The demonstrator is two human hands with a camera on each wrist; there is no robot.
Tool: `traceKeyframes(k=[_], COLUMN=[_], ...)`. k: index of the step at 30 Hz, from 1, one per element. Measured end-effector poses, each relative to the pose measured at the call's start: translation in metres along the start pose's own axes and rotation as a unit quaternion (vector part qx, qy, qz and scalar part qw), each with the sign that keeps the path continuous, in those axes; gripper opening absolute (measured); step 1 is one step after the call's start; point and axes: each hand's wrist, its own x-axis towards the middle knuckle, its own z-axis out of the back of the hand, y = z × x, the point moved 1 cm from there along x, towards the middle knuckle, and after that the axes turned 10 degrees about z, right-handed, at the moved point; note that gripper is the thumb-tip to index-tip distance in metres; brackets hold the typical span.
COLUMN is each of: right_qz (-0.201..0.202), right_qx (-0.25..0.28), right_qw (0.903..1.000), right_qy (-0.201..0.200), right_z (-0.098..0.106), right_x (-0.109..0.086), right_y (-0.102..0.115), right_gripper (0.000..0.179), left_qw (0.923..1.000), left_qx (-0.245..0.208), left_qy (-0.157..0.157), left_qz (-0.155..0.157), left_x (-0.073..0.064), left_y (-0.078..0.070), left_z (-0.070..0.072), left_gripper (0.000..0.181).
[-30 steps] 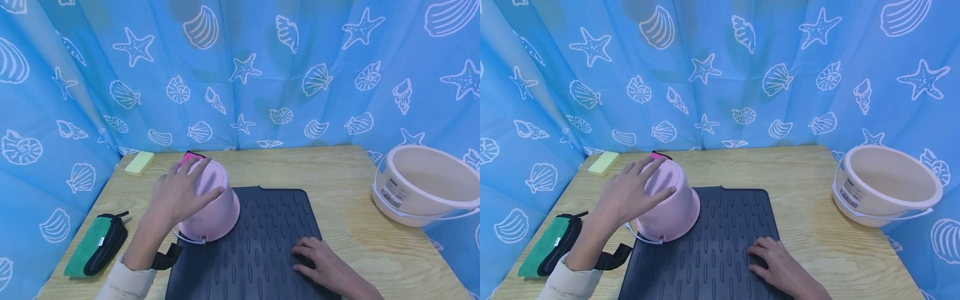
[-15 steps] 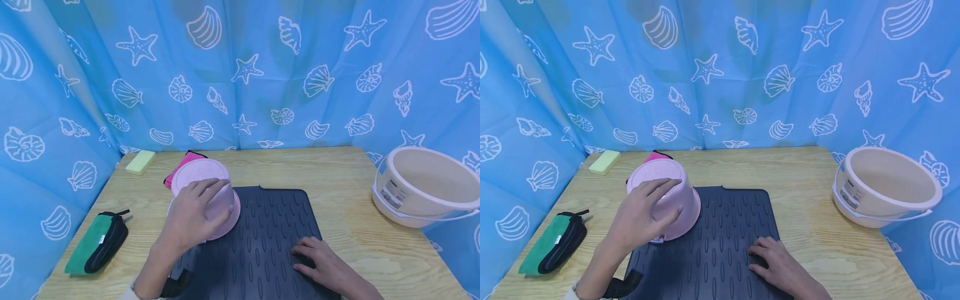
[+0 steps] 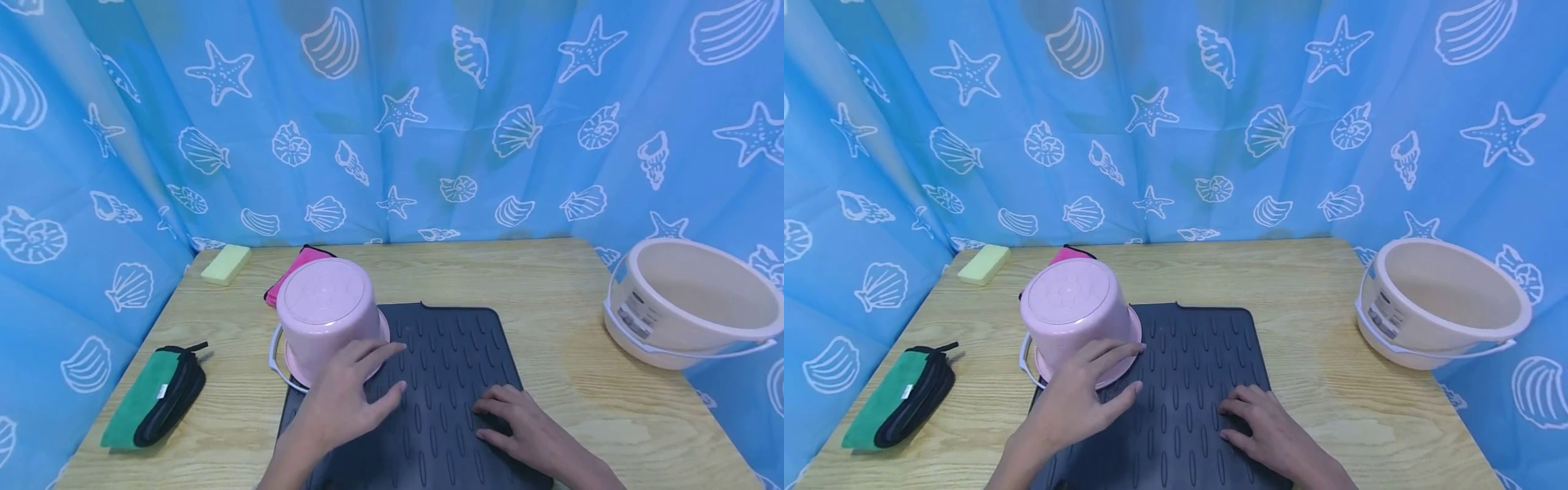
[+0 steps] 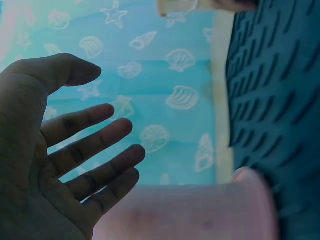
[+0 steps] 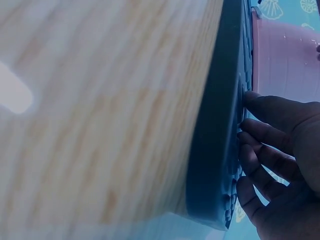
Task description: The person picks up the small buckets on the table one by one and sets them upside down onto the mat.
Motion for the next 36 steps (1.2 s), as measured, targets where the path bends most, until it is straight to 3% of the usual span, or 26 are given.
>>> traceKeyframes(k=[10,23,29,36], right_qz=[-0.011,-0.004,-0.011,-0.015], right_qx=[0.003,0.000,0.004,0.007], right_qw=[0.9999,1.0000,0.9999,0.9999], right_qy=[0.008,-0.001,0.003,0.003], right_z=[0.000,-0.001,-0.001,-0.001], right_x=[0.001,0.001,0.000,-0.001], right_y=[0.000,-0.001,0.000,0.001], right_gripper=[0.021,0.020,0.020,0.020], left_qw=[0.9929,0.9766,0.9760,0.9806], left_qx=[-0.052,-0.090,-0.102,-0.074], left_qy=[0.078,0.149,0.141,0.126], left_qz=[0.073,0.126,0.131,0.130], left_x=[-0.021,-0.033,-0.037,-0.041], left_y=[0.003,0.011,0.015,0.018], left_z=[-0.040,-0.066,-0.075,-0.085], left_gripper=[0.037,0.039,0.037,0.035])
